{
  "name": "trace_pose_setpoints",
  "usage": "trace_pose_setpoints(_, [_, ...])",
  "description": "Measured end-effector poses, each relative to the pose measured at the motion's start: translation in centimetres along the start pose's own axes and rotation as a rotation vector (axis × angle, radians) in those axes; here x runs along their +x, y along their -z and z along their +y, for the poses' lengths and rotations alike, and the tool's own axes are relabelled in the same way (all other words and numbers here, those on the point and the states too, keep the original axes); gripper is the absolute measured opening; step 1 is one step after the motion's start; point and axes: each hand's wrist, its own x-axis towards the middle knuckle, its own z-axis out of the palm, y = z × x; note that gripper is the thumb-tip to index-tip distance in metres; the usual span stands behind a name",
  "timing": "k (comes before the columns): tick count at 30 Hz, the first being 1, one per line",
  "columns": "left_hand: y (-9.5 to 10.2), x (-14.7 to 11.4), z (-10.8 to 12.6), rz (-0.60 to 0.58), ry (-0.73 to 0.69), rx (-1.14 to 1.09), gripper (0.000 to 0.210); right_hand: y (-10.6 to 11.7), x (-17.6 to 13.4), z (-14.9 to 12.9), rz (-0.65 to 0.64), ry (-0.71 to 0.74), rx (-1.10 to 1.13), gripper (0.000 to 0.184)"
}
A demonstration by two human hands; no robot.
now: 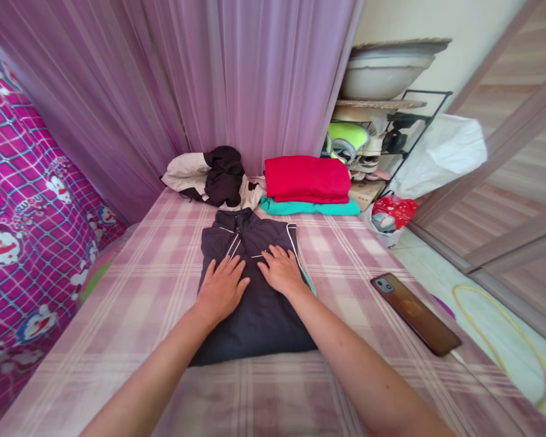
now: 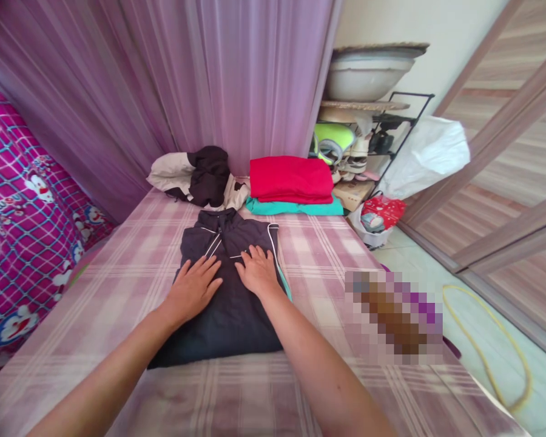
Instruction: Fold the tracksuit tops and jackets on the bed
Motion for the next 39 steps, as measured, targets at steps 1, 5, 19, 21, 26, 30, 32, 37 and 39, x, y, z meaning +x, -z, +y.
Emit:
trace_pose_setpoints(1, [-0.5,-1.3,-0.2,0.026,0.021,0.009,0.054,0.3,0.1,0.0,-0.005,0.0,0.006,0.047])
trace_pose_setpoints(5, [-2.1,-2.8,-0.8,0.09,0.078,0.019,0.058,2.3,-0.5,-1.0,0.047,-0.006,0.049,0.043])
trace_pose_setpoints(19, [-3.3,-2.8,-1.2,0.132,0.1,0.013,0.058,1.5,-9.0,1.7,-0.042,0.038,-0.017,0.05])
trace_pose_setpoints(21, [-3.3,-2.7,-1.2,0.126,0.1,0.013,0.058,1.5,-8.9,2.5,-0.048,0.023,-0.011,0.05])
trace_pose_setpoints(26, [-2.0,-2.6,0.0,0.091,0.129,0.051,0.059,1.1,-8.9,2.5,-0.023,0.025,-0.012,0.05])
trace_pose_setpoints(30, [-1.4,-3.1,3.2,0.109,0.16,0.087,0.055,0.7,-9.0,2.5,-0.008,0.021,-0.027,0.049])
trace_pose_setpoints(32, [-1.7,-3.7,4.7,0.129,0.135,0.074,0.053,0.5,-9.0,2.7,0.002,0.029,-0.027,0.049])
trace_pose_setpoints(37, [-2.7,-5.5,5.1,0.148,0.143,0.096,0.054,-0.1,-8.9,3.1,0.039,0.057,-0.025,0.049])
trace_pose_setpoints(39, [-2.7,-6.1,4.1,0.144,0.152,0.123,0.056,-0.2,-8.9,3.2,0.049,0.055,-0.021,0.049])
